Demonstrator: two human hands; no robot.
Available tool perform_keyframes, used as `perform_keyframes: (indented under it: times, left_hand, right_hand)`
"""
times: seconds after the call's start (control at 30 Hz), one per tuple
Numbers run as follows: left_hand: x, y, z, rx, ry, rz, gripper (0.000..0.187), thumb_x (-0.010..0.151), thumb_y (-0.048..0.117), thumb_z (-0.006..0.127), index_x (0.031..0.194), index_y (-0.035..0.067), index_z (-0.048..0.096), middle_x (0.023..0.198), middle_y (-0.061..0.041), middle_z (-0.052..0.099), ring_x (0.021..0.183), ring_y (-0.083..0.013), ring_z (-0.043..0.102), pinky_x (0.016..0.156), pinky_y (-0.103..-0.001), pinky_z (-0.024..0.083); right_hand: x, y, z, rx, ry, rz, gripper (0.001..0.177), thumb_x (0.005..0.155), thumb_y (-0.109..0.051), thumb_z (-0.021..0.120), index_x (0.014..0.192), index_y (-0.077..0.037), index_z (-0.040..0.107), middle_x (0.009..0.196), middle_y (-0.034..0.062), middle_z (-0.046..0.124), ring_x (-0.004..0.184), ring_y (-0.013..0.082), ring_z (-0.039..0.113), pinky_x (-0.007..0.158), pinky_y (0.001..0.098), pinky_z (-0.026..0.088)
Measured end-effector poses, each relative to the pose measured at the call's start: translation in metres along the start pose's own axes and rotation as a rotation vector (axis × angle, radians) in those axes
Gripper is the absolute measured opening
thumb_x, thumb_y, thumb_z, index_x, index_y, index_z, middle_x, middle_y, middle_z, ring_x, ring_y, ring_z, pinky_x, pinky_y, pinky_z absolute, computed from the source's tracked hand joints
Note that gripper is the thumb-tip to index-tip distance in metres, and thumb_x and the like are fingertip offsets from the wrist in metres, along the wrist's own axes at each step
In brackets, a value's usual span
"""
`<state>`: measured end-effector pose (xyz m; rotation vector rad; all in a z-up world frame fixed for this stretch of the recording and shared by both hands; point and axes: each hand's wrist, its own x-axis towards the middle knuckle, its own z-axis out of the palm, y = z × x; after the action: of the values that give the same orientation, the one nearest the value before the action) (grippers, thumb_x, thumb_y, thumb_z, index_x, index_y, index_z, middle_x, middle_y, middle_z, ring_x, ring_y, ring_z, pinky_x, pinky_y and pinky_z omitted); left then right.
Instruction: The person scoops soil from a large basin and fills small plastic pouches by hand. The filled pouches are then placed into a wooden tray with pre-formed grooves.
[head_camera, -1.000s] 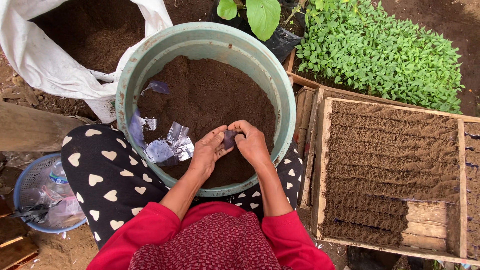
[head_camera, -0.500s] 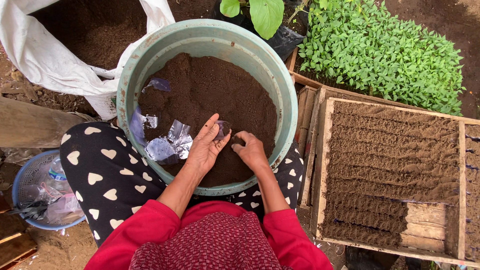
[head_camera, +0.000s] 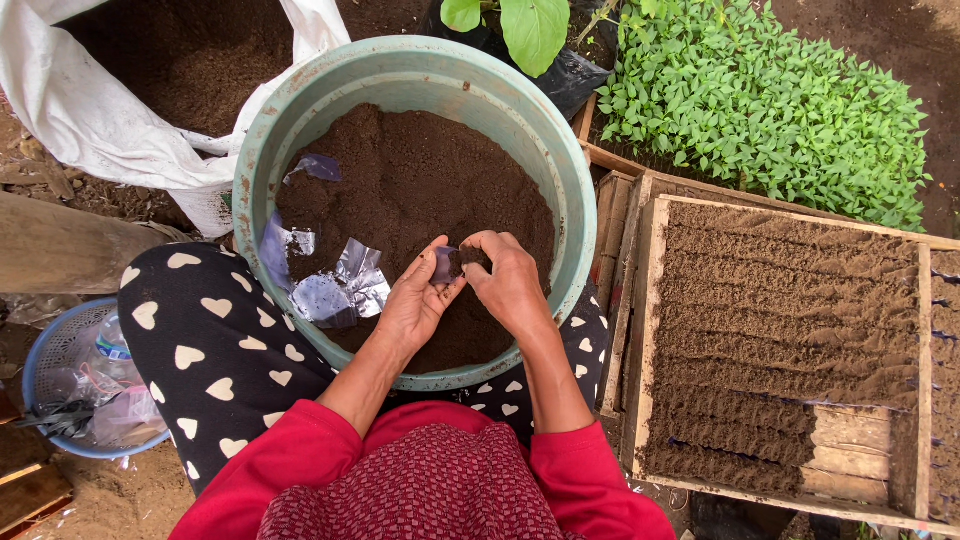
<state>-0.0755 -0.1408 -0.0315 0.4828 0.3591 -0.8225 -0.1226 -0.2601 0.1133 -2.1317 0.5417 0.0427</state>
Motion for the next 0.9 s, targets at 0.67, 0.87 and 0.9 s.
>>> perform_keyframes:
  times: [0.67, 0.87, 0.9]
  left_hand:
    - [-0.003, -0.003, 0.004, 0.052, 0.035, 0.003, 0.043, 0.094, 0.016, 0.054, 0.136, 0.011, 0.048, 0.115, -0.014, 0.064, 0.099, -0.0248, 0.064, 0.087, -0.04, 0.055]
    - [-0.007, 0.004, 0.014, 0.005, 0.026, -0.015, 0.042, 0.094, 0.018, 0.053, 0.136, 0.011, 0.048, 0.119, -0.017, 0.061, 0.109, -0.0321, 0.06, 0.093, -0.045, 0.051]
    - [-0.007, 0.006, 0.014, -0.003, 0.03, -0.029, 0.044, 0.094, 0.019, 0.055, 0.136, 0.012, 0.047, 0.12, -0.017, 0.061, 0.111, -0.0322, 0.059, 0.094, -0.044, 0.051]
  right_hand:
    - [-0.014, 0.006, 0.004, -0.139, -0.024, -0.11, 0.041, 0.081, -0.007, 0.052, 0.121, -0.014, 0.059, 0.096, 0.0159, 0.064, 0.101, 0.035, 0.057, 0.09, 0.0479, 0.047]
    - [-0.013, 0.037, 0.021, -0.21, -0.167, 0.132, 0.048, 0.082, -0.015, 0.061, 0.129, -0.009, 0.053, 0.115, 0.0193, 0.057, 0.114, 0.0355, 0.052, 0.099, 0.0491, 0.043]
    - [-0.013, 0.039, 0.029, -0.244, -0.263, 0.175, 0.054, 0.081, -0.016, 0.067, 0.131, -0.003, 0.05, 0.119, 0.0243, 0.053, 0.117, 0.04, 0.05, 0.1, 0.0523, 0.042]
